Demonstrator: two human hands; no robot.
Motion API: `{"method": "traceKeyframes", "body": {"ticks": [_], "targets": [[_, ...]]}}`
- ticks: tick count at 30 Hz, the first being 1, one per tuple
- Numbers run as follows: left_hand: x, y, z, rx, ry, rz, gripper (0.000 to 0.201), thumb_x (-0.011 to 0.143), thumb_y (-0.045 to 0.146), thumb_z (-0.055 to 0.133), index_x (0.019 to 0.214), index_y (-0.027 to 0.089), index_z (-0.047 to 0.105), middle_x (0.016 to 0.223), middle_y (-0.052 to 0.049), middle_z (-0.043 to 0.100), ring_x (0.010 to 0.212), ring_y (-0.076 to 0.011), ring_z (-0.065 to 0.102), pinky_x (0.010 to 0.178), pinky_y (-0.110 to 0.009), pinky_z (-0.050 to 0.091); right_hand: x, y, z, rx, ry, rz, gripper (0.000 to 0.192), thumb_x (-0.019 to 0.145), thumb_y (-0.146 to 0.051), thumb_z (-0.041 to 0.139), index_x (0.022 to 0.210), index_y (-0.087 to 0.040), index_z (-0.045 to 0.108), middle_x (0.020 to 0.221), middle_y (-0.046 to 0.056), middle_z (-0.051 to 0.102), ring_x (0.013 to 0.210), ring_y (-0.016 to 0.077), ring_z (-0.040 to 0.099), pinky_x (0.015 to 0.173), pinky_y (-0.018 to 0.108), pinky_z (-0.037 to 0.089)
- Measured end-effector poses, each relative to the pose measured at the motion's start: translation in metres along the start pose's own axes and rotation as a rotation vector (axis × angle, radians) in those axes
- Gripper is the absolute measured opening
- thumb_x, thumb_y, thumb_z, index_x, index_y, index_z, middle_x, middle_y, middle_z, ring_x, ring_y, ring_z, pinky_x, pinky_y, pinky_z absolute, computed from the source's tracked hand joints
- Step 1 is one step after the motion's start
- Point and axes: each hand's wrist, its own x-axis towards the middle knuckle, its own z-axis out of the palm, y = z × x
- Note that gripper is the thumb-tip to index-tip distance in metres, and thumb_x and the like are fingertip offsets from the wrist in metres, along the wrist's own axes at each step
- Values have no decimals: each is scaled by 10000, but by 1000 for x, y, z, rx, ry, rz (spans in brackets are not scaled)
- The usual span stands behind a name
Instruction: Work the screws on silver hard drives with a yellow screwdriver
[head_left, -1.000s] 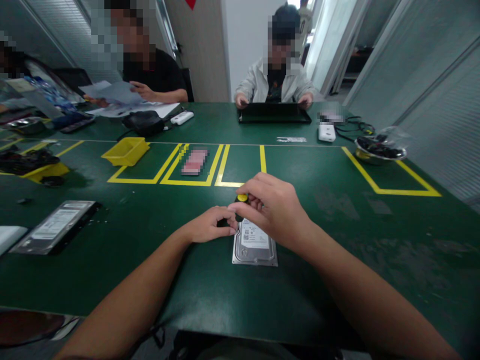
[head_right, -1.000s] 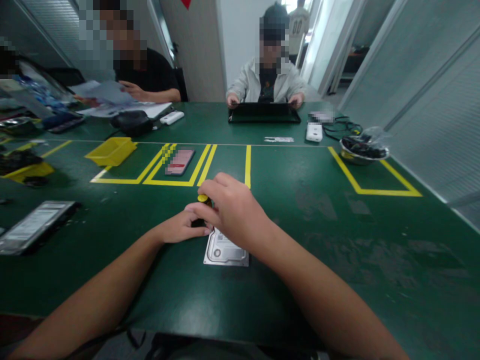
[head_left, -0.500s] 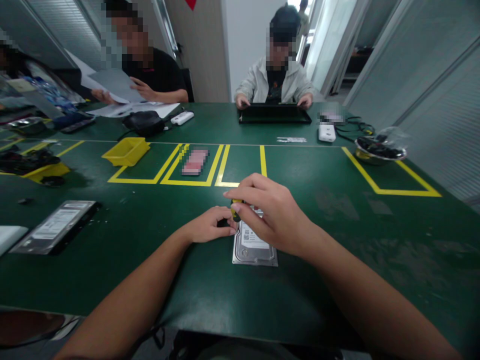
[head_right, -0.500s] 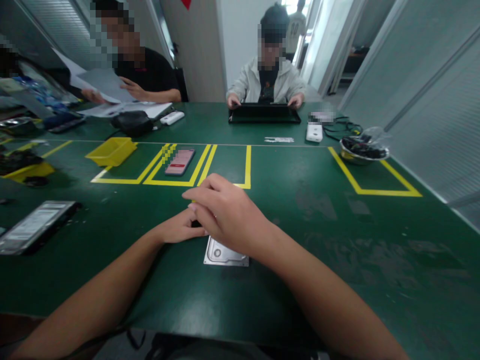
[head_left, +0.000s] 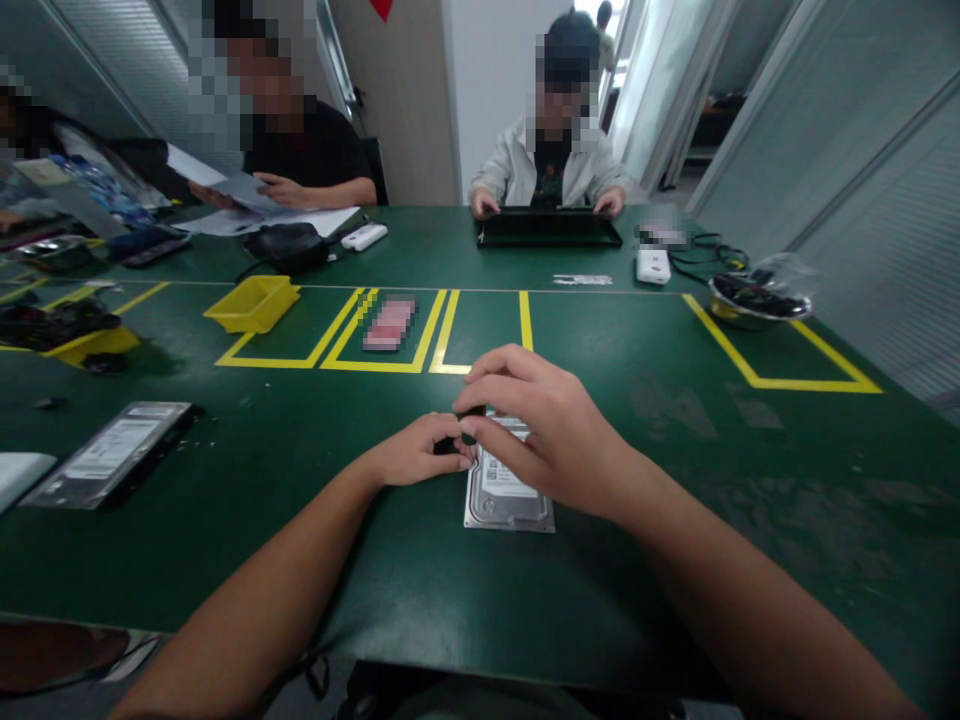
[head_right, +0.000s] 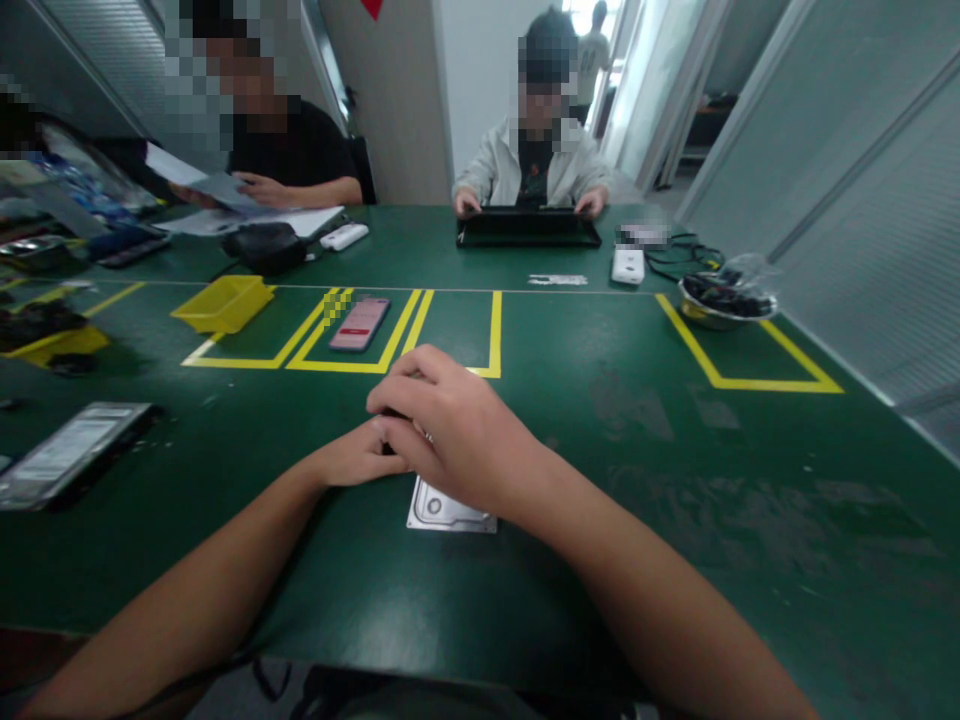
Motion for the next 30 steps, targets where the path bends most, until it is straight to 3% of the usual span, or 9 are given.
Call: {"method": "traceKeyframes", "body": {"ticks": [6,12,18,30], "targets": [[0,1,0,20,-1,-36,288,892,414,634,1036,169,680,971,-51,711,945,-220,642,889,-357,492,0,2,0,-43,-10,42,96,910,-133,533,897,-140,628,938,75,598,895,168,553,785,298,465],[-1,-1,1,28,21,-34,294,882,413,646,1015,153,669,1004,-58,704,947,-218,640,880,-349,492,-1,6,1,-48,6,-52,204,898,-98,490,1038,-124,636,1026,96,693,986,198,608,894,355,465],[-1,1,2,12,33,-7,275,896,413,633,924,142,674,996,-58,709,936,-208,645,860,-331,495,-2,5,1,15,-6,-102,272,882,-46,455,1051,-100,661,1082,101,723,1042,188,638,940,359,470],[0,3,1,14,40,10,260,894,400,641,940,145,667,999,-60,710,926,-205,650,852,-339,500,-1,5,2,-20,-21,-41,247,903,-96,493,1086,-84,659,1075,128,692,1028,203,617,923,369,498]]}}
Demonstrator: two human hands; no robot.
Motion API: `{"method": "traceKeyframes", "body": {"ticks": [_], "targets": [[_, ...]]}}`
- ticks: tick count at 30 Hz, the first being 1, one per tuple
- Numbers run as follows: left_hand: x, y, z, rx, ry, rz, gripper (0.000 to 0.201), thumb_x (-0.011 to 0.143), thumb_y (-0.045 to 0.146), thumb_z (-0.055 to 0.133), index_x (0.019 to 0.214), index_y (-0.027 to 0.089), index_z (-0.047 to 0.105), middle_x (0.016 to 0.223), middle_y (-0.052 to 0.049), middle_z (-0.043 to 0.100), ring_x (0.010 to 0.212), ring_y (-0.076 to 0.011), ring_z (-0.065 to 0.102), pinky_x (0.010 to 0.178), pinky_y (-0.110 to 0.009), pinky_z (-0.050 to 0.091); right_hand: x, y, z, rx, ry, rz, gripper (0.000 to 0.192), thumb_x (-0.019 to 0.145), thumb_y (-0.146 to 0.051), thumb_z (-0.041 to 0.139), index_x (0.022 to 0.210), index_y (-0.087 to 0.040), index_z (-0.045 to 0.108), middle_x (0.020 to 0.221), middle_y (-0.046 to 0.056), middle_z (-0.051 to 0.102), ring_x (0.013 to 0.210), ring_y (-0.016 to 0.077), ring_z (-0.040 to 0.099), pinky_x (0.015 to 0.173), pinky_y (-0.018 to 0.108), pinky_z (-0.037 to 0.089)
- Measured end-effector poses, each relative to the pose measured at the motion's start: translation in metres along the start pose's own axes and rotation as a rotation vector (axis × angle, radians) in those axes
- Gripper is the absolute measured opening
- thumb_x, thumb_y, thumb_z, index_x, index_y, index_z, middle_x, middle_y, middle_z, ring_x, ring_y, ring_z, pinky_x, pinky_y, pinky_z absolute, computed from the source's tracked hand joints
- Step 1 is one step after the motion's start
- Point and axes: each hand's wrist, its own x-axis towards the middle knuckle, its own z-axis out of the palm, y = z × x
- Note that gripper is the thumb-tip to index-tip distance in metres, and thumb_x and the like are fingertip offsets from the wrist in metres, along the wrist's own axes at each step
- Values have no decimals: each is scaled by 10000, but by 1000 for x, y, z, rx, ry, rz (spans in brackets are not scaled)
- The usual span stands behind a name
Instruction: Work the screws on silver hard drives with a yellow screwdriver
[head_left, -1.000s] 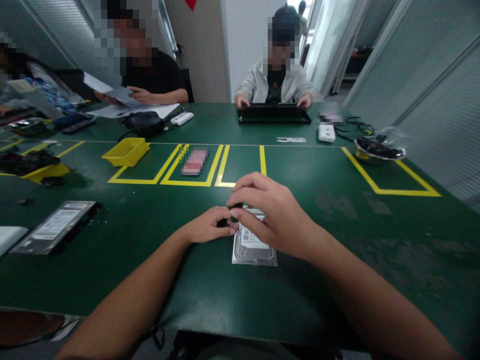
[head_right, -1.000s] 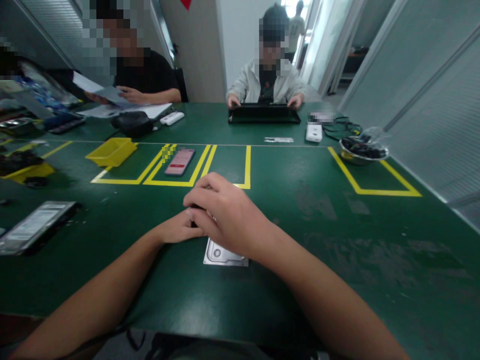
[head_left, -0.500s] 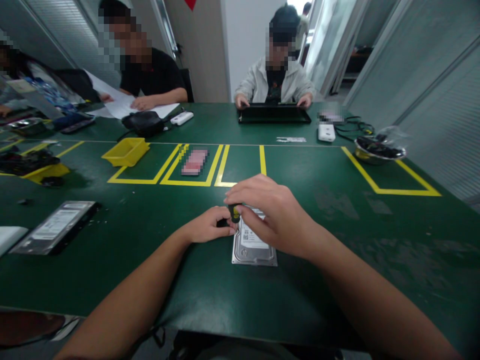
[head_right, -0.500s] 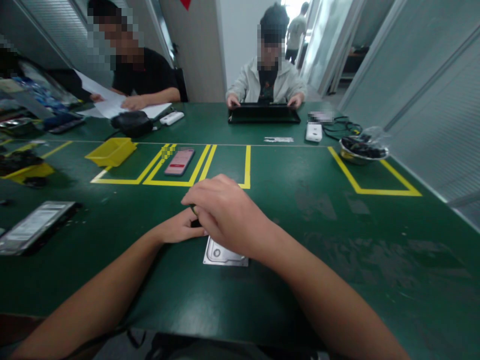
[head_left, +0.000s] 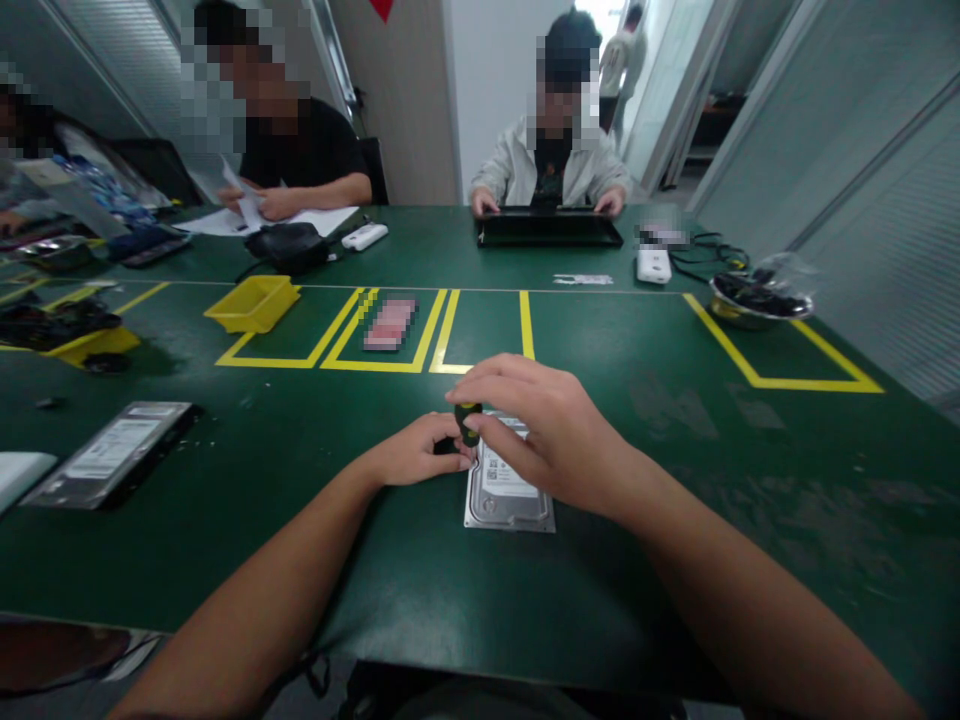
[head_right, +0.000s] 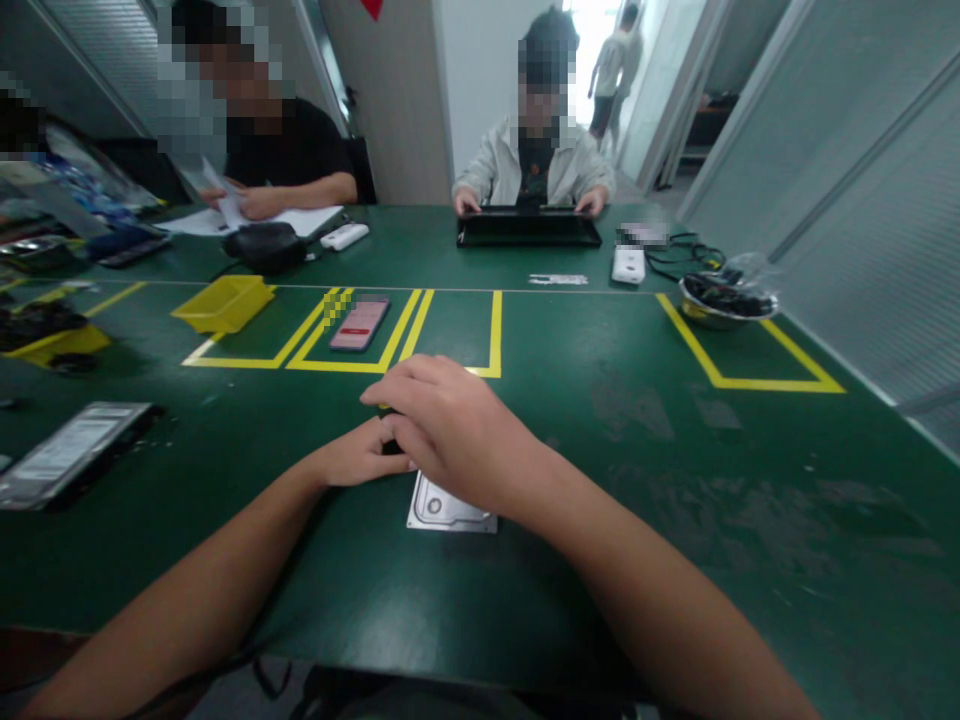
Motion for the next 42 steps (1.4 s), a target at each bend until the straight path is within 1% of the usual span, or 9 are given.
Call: {"method": "traceKeyframes", "body": {"ticks": [5,10,17,19,21,25,30,36,42], "targets": [[0,-3,0,2,-16,-27,271,891,398,642,982,144,671,1006,-63,708,923,-208,646,856,-346,502,0,0,-1,17,-1,26,227,903,-96,497,1064,-106,657,1078,122,679,1029,190,609,904,346,497],[0,-3,0,20,-45,-71,282,893,421,636,981,158,692,976,-52,707,929,-214,639,854,-339,497,-1,1,1,1,-8,55,204,902,-155,561,1077,-105,652,1033,113,667,952,183,601,827,323,497],[0,0,0,-1,-27,-50,293,890,426,638,995,156,682,990,-54,714,925,-211,648,844,-329,495,-1,-1,-1,11,-30,66,237,883,-121,563,1108,-105,635,1047,93,697,879,156,619,808,297,489],[0,-2,0,5,-21,-45,292,892,420,635,998,151,674,1006,-58,712,925,-210,645,853,-338,493,-1,-1,-1,10,-31,76,227,894,-122,540,1101,-120,634,1057,83,708,893,156,634,829,299,493],[-1,-3,0,17,-17,-34,284,893,418,634,979,150,673,1012,-60,710,934,-212,641,866,-343,487,-2,-1,-2,13,-31,71,225,904,-118,516,1091,-120,640,1073,85,713,955,168,644,879,311,490],[-1,-2,0,42,-3,-42,286,882,430,642,953,156,677,1003,-53,714,966,-224,631,896,-356,474,-2,1,-1,39,-33,23,266,901,-86,467,1101,-103,641,1128,115,691,1085,191,613,965,346,473],[-1,2,-1,43,-1,-45,292,890,432,628,959,154,683,994,-56,712,984,-230,623,911,-362,468,-2,2,-2,47,-4,25,287,881,-66,444,1081,-122,642,1114,122,663,1059,187,603,927,355,494],[-1,-3,-1,10,-28,-44,297,890,423,641,1010,155,683,1002,-61,712,952,-220,638,898,-359,478,-1,0,-4,46,-22,43,238,906,-89,448,1046,-138,634,1083,100,687,1060,185,618,954,353,481],[0,-4,-1,-3,-47,-50,298,883,415,649,1045,166,683,1000,-60,707,964,-224,638,903,-360,485,-2,1,-2,38,-5,61,155,887,-117,530,1015,-153,611,1043,90,674,1004,186,608,851,318,496]]}}
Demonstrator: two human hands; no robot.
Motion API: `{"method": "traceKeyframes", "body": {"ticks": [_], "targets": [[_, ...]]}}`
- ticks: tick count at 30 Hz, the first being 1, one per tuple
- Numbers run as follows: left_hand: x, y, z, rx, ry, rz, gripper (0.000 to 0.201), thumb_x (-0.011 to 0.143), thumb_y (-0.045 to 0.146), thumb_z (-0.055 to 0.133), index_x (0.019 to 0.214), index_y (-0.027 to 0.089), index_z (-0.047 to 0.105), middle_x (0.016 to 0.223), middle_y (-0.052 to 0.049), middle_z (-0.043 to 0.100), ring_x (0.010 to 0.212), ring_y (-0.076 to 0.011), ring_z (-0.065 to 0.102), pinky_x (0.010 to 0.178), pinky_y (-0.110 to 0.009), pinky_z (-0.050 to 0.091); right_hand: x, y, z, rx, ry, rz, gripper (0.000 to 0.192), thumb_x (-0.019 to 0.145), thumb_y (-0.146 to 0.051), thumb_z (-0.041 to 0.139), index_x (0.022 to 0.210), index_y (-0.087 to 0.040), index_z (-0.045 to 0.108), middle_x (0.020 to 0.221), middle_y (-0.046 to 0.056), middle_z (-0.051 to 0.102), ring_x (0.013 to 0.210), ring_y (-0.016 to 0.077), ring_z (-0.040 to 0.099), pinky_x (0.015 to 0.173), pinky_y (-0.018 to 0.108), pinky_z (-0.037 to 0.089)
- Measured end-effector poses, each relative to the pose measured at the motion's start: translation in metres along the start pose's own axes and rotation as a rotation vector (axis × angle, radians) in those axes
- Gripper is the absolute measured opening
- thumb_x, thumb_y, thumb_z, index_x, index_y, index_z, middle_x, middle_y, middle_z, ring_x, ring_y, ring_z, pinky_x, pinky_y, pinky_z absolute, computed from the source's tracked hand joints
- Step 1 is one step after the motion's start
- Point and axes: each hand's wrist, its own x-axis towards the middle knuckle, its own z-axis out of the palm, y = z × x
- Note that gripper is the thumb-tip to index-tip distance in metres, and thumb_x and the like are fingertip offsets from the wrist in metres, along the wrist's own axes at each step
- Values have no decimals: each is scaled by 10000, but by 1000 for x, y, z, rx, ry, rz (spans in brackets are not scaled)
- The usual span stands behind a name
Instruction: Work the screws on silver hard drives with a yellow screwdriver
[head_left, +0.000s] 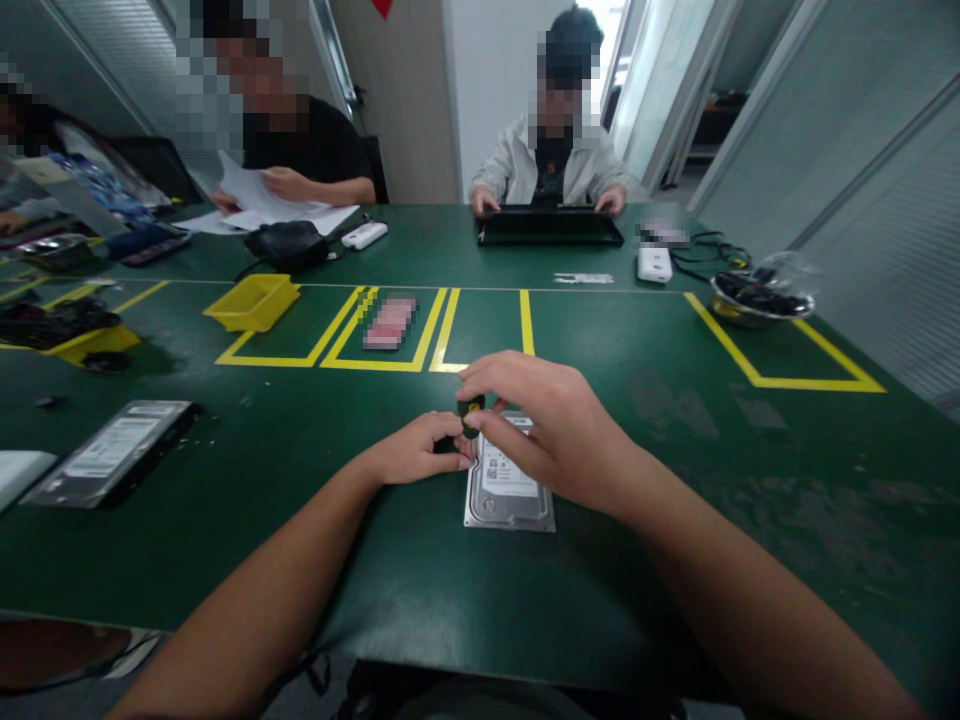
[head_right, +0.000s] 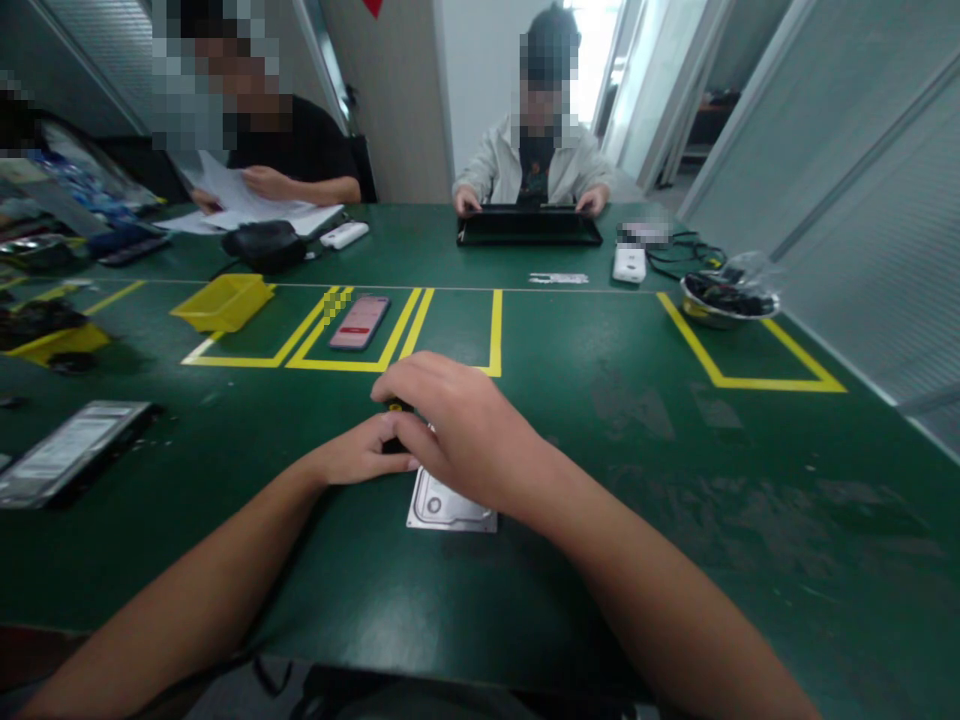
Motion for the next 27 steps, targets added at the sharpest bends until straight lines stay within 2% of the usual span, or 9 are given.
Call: {"method": "traceKeyframes", "body": {"ticks": [5,9,18,23,27], "targets": [[0,3,-2,17,-2,15,306,881,419,650,1049,165,680,994,-59,707,998,-234,633,935,-372,473,1,-1,1,-29,7,19,101,883,-113,537,952,-162,593,984,74,652,931,174,582,809,302,478],[0,2,-2,32,6,8,313,869,426,664,1047,168,682,1012,-65,704,1017,-239,626,942,-386,473,1,-2,1,-52,19,19,113,885,-122,545,983,-144,598,973,71,668,903,169,596,800,294,475],[-3,-3,1,11,26,-11,339,874,445,658,1046,155,686,1029,-73,708,968,-222,642,906,-380,497,0,0,1,-72,6,-42,237,918,-113,457,1062,-140,642,1081,81,721,1004,188,640,908,357,484],[-1,2,1,12,30,22,298,894,429,634,1002,158,691,1042,-71,708,1005,-231,634,912,-373,490,-1,0,0,-34,-19,-35,283,912,-85,434,1092,-135,647,1182,101,699,1136,194,618,981,382,480],[-1,5,0,12,31,24,287,898,425,626,978,156,690,989,-60,707,987,-231,635,902,-369,487,-1,0,1,-15,14,-46,290,903,-71,437,1092,-117,652,1209,135,665,1132,185,608,972,365,492]]}}
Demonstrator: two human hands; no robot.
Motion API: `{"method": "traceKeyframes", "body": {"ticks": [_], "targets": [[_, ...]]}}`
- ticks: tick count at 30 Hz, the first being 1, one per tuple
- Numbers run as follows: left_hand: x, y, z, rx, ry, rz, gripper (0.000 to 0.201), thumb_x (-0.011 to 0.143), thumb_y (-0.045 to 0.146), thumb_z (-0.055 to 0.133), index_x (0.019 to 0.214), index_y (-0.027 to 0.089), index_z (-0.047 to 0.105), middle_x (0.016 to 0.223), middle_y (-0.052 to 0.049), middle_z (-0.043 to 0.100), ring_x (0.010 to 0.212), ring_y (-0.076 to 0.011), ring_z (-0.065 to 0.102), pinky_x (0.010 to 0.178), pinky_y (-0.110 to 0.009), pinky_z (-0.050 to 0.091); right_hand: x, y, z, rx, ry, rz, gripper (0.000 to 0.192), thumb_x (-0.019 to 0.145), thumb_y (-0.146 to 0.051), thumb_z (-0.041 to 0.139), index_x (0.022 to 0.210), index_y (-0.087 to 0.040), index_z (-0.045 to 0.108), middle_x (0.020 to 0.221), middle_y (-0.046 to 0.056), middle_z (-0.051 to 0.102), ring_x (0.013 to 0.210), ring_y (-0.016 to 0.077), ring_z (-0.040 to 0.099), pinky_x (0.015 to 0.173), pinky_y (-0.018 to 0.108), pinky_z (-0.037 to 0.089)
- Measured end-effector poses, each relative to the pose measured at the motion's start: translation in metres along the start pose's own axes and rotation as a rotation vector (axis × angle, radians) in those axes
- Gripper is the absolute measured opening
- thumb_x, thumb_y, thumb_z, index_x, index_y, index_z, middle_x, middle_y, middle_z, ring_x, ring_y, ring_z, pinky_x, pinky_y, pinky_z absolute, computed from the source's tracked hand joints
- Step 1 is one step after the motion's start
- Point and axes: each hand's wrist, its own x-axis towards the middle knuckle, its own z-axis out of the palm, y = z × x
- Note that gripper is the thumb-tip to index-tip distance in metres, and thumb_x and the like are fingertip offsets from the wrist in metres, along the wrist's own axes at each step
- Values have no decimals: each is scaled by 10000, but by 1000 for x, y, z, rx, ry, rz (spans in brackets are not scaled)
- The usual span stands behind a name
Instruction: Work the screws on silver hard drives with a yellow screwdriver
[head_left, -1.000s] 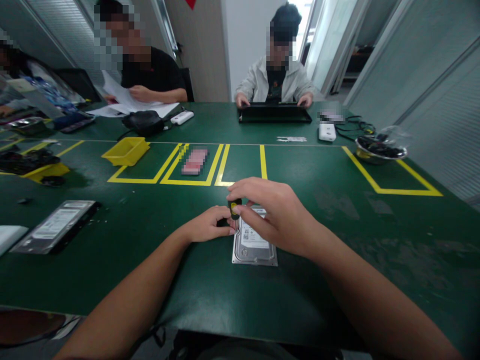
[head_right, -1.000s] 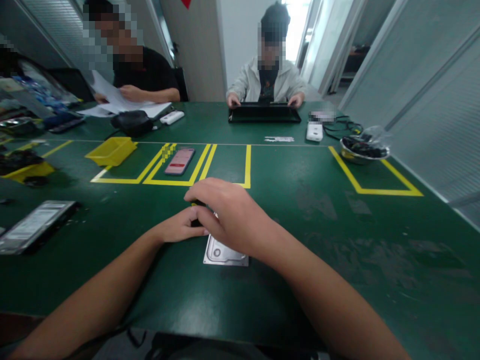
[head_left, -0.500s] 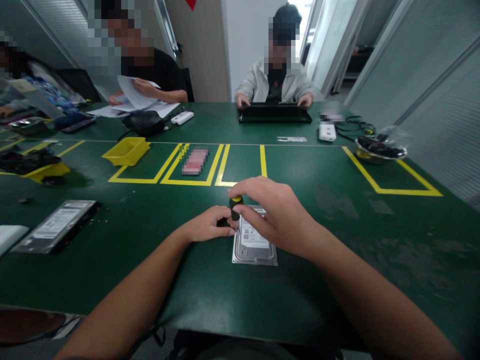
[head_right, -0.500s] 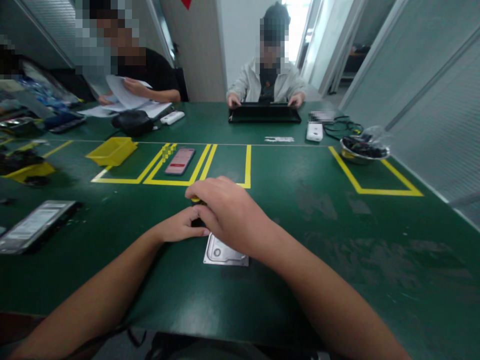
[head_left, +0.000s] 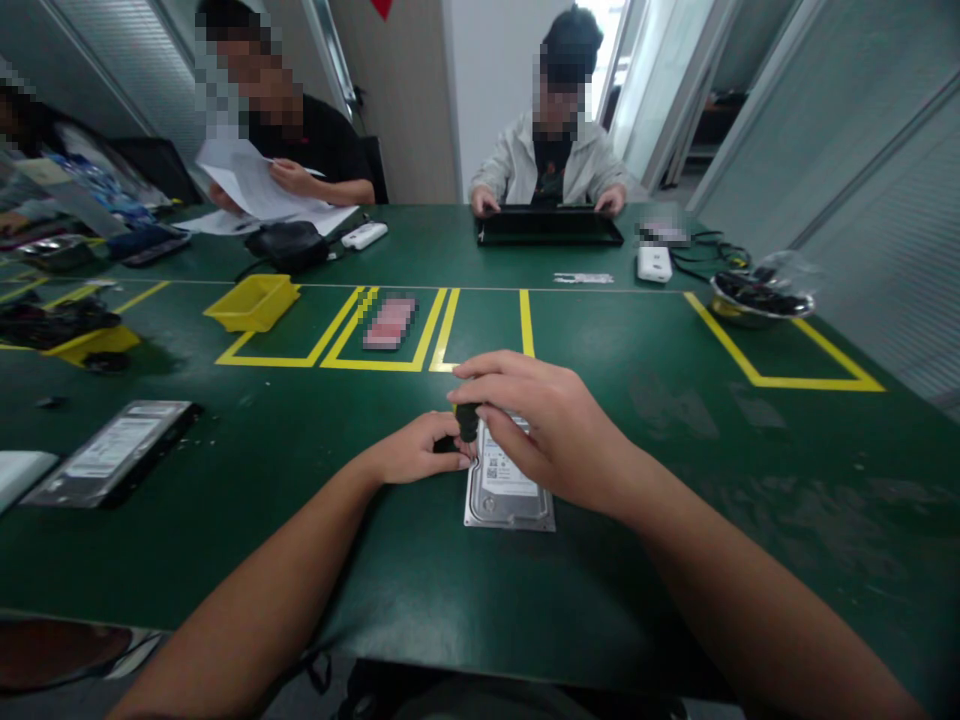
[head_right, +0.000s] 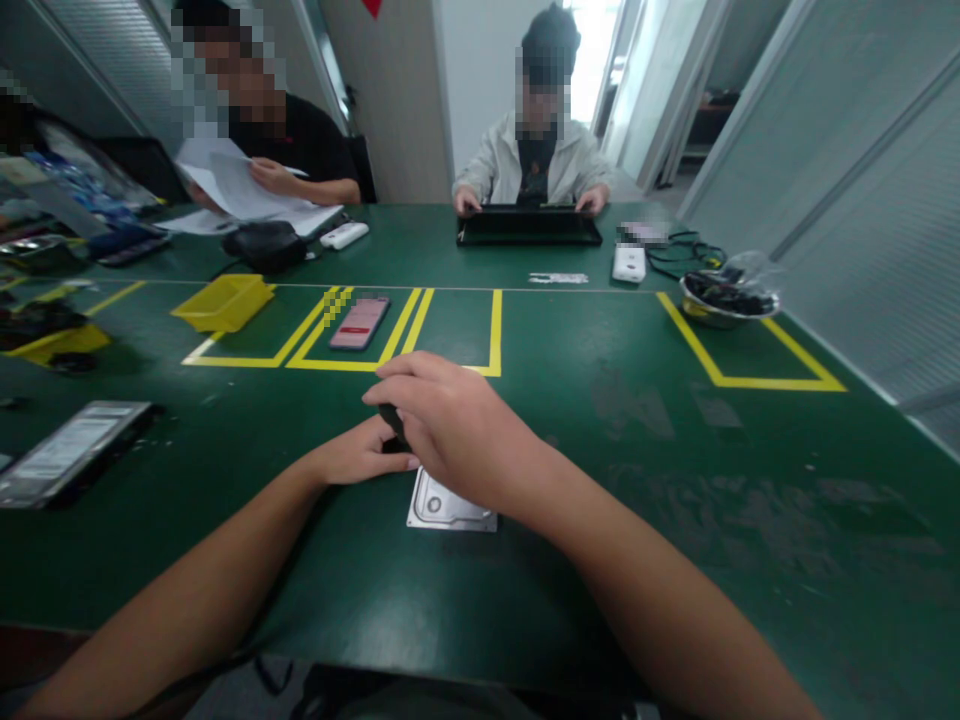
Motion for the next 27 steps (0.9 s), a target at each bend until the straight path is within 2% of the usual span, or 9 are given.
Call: {"method": "traceKeyframes", "body": {"ticks": [4,8,14,21,27], "targets": [[-1,-2,0,28,17,-31,300,877,433,647,973,150,686,1002,-64,706,966,-229,636,892,-371,490,0,-2,0,16,13,15,283,879,-55,442,1052,-147,646,1186,126,643,1119,184,597,955,368,493],[0,-3,0,14,-15,-27,303,890,435,634,979,151,694,991,-66,711,938,-216,645,873,-354,496,1,-4,-1,23,9,35,246,881,-59,458,1012,-140,650,1122,127,619,1048,178,588,912,350,489],[-1,-4,1,33,15,-24,323,876,426,653,1055,158,672,1041,-67,703,993,-229,634,904,-375,499,3,-2,0,20,-4,19,197,904,-77,460,965,-121,642,984,102,617,939,171,563,845,320,485],[1,-2,0,-10,-2,31,270,896,406,639,962,149,689,1068,-70,706,989,-219,641,909,-357,485,2,-2,-1,0,-25,-31,246,892,-65,443,1026,-120,642,1046,111,666,1005,192,586,891,352,475],[1,-1,1,-2,12,34,251,884,396,651,919,150,685,989,-52,720,947,-210,646,861,-329,485,2,-4,-3,12,-22,-32,270,872,-40,450,1031,-142,643,1081,77,710,1066,180,620,950,347,462]]}}
